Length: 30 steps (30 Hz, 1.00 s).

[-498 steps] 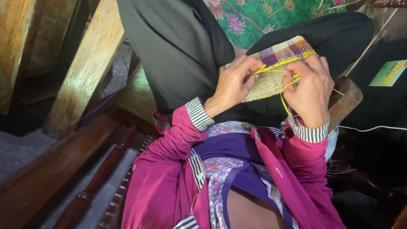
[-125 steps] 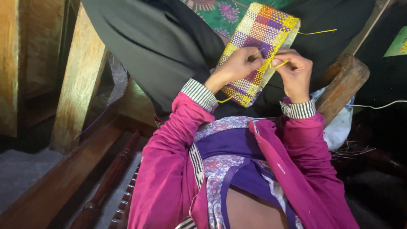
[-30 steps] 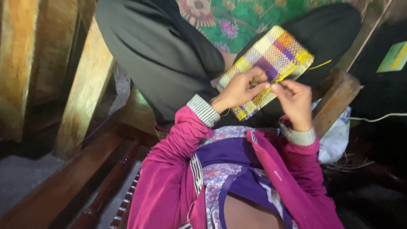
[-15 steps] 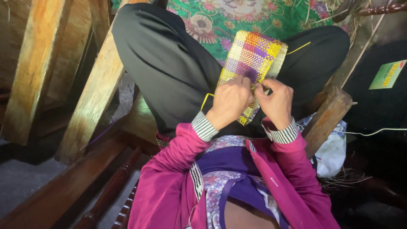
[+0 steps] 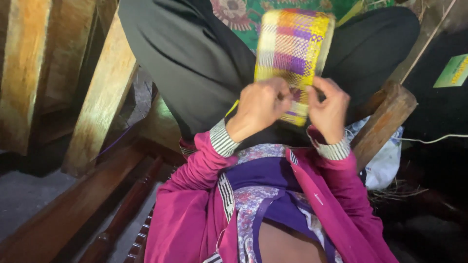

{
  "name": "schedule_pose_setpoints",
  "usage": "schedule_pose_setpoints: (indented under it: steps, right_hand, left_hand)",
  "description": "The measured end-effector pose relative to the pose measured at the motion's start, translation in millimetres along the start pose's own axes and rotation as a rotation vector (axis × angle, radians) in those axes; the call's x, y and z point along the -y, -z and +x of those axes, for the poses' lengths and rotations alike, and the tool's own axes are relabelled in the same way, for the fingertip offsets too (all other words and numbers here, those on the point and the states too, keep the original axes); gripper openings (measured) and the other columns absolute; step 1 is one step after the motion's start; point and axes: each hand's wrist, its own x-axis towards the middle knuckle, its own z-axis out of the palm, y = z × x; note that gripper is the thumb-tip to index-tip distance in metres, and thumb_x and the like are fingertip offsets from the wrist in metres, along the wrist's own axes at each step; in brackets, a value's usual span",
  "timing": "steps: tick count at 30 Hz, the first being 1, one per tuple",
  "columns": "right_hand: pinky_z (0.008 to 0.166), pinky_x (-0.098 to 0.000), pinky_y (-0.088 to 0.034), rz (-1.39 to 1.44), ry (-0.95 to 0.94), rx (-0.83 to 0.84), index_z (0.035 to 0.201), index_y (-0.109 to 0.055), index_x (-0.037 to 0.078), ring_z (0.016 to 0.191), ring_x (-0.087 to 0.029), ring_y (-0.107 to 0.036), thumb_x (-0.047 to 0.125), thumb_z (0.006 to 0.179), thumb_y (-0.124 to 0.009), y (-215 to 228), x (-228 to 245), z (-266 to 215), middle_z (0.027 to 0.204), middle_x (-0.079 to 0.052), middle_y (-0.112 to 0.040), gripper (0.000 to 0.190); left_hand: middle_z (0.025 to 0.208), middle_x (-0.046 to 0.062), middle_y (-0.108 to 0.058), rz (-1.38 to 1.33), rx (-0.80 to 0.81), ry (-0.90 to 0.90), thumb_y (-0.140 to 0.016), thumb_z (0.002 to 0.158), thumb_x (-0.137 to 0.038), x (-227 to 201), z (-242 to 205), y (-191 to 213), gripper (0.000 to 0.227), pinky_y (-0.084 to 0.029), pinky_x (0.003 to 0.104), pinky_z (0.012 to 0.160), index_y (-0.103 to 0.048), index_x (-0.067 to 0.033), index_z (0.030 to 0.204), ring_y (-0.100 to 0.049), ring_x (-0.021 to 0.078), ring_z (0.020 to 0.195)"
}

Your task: Interlacing yellow plastic strips into a woven pouch to finish the edges.

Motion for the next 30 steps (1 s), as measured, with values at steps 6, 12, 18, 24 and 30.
schedule_pose_setpoints:
  steps: [6, 12, 18, 24, 30]
  right_hand:
    - [0.073, -0.0436, -0.04, -0.124, 0.154, 0.129, 0.093, -0.059, -0.007, 0.08, -0.041, -0.051, -0.009, 0.084, -0.054, 51, 11, 29, 0.078, -0.019, -0.051, 0.011]
    - [0.082, -0.035, -0.033, -0.358, 0.446, 0.39, 0.083, -0.064, 0.004, 0.076, -0.024, -0.041, -0.004, 0.064, -0.053, 45, 20, 56, 0.08, -0.006, -0.054, 0.024]
    - [0.102, -0.0459, -0.013, -0.305, 0.442, 0.362, 0.087, -0.067, 0.007, 0.082, -0.02, -0.048, 0.005, 0.072, -0.065, 7, 16, 63, 0.073, -0.003, -0.058, 0.015]
    - [0.089, -0.0415, -0.031, -0.198, 0.542, 0.018, 0.078, -0.066, -0.003, 0.087, -0.027, -0.041, -0.005, 0.073, -0.069, -7, 36, 47, 0.088, -0.009, -0.054, 0.007]
    - [0.07, -0.0355, -0.042, -0.032, 0.33, -0.052, 0.093, -0.061, -0.005, 0.076, -0.028, -0.051, -0.002, 0.065, -0.076, -25, 18, 22, 0.088, -0.014, -0.051, 0.032]
  left_hand:
    - [0.084, 0.01, -0.052, -0.274, 0.064, -0.263, -0.044, 0.083, -0.023, -38, -2, 50, 0.02, -0.045, 0.041, 0.071, -0.05, -0.0096, 0.096, -0.054, 0.0329, 0.085]
    - [0.093, 0.009, -0.053, -0.414, -0.015, -0.254, -0.048, 0.077, 0.001, -40, 11, 55, 0.02, -0.043, 0.032, 0.075, -0.049, -0.0017, 0.096, -0.055, 0.0243, 0.081]
    - [0.073, 0.011, -0.062, -0.205, 0.018, -0.007, -0.058, 0.064, -0.008, 18, 18, 16, 0.024, -0.042, 0.035, 0.051, -0.056, -0.0055, 0.087, -0.057, 0.0284, 0.057]
    - [0.063, -0.001, -0.058, -0.536, 0.102, 0.127, -0.055, 0.068, -0.001, 32, 7, 25, 0.016, -0.04, 0.019, 0.048, -0.061, -0.0019, 0.083, -0.047, 0.0059, 0.052]
    - [0.057, 0.0, -0.054, -0.554, -0.162, 0.197, -0.053, 0.069, 0.001, 14, 3, 4, 0.011, -0.036, 0.02, 0.038, -0.057, -0.0004, 0.079, -0.044, 0.006, 0.042]
